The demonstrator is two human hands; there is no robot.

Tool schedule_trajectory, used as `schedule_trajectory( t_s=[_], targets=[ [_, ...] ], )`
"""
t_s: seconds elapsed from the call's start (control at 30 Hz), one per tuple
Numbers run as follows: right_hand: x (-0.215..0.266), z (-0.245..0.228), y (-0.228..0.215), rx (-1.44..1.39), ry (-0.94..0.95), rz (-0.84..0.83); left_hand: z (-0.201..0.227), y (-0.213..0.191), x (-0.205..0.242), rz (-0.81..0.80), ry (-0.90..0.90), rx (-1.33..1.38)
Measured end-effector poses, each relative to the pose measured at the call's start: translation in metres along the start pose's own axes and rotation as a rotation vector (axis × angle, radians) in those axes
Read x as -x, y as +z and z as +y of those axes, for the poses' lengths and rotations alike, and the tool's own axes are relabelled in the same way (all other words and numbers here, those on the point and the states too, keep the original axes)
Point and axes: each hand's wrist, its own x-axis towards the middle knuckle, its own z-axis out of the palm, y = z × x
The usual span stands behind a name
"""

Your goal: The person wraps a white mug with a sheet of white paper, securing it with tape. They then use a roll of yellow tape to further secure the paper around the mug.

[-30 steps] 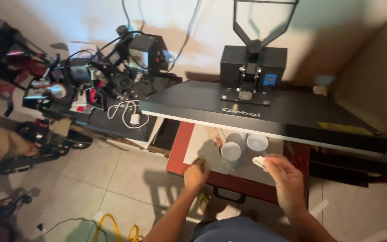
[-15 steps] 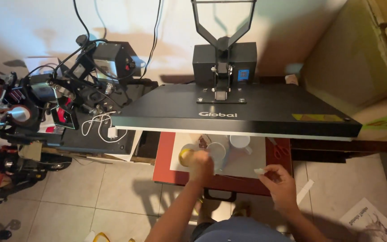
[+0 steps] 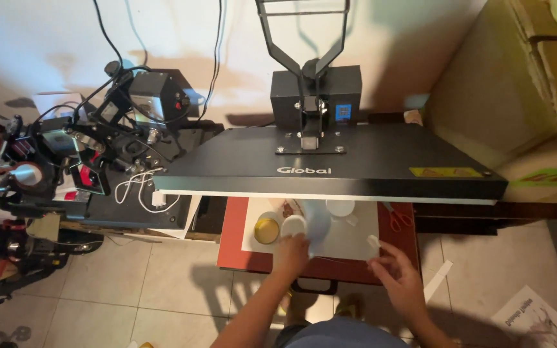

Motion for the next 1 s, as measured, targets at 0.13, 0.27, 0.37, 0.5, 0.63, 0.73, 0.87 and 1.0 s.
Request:
schedule_trajectory(
  t_s=[0.13,0.27,0.37,0.5,0.63,0.73,0.87,1.0],
  targets=[
    [0.009,0.004,0.005,0.038,-0.213,-0.03,0.006,-0.044,0.072,0.107,-0.251,0.763],
    [0.023,-0.024,0.027,0.114,-0.255,-0.118,0.05,-0.097,0.123,0.136,-0.05,1.482],
    [0.034,-0.043,0.042,0.072,-0.504,-0.14,0.066,-0.13,0.142,0.22,0.027,1.504],
    [0.051,-0.074,0.051,-0.017,-0.727,-0.294,0.089,-0.181,0.163,0.345,0.032,1.35],
    [0.045,-0.075,0.062,-0.219,-0.635,-0.487,0.099,-0.192,0.17,0.438,-0.023,1.377],
    [0.05,-0.079,0.065,-0.212,-0.749,-0.465,0.104,-0.198,0.173,0.527,-0.072,1.394],
    [0.054,-0.082,0.064,-0.3,-0.981,-0.423,0.111,-0.214,0.179,0.395,0.101,1.606],
    [0.053,-0.08,0.062,-0.385,-0.987,-0.45,0.114,-0.212,0.179,0.436,0.231,1.584]
  ],
)
